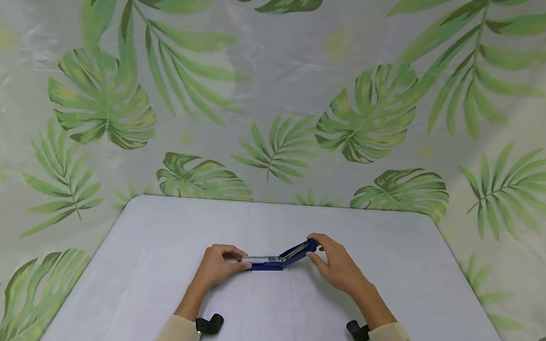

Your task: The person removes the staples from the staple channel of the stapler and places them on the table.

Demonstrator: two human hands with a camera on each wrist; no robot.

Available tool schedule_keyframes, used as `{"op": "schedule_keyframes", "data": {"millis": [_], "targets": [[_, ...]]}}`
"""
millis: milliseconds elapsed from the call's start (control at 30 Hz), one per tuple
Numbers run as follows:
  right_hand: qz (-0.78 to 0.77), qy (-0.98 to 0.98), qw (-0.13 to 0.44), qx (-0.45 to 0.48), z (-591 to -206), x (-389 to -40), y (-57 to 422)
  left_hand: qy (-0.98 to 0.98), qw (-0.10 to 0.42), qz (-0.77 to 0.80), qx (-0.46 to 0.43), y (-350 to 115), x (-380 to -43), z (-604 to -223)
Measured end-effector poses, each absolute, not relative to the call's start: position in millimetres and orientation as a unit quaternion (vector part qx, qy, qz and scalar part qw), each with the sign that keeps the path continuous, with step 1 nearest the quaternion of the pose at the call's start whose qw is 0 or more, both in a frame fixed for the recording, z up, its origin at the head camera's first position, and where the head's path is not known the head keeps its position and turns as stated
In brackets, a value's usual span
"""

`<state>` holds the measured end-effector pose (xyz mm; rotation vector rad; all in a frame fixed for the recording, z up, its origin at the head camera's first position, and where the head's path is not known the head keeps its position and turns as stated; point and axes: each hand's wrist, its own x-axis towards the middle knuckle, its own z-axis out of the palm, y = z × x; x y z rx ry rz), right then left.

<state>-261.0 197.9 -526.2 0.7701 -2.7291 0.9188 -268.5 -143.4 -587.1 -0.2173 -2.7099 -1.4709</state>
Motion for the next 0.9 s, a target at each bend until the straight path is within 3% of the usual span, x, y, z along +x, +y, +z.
{"op": "schedule_keyframes", "data": {"millis": [900], "targets": [[0.293, -0.932, 0.033, 0.210, -554, -258, 219, -0.868, 0.031, -0.489, -0.074, -143, -269, -590]]}}
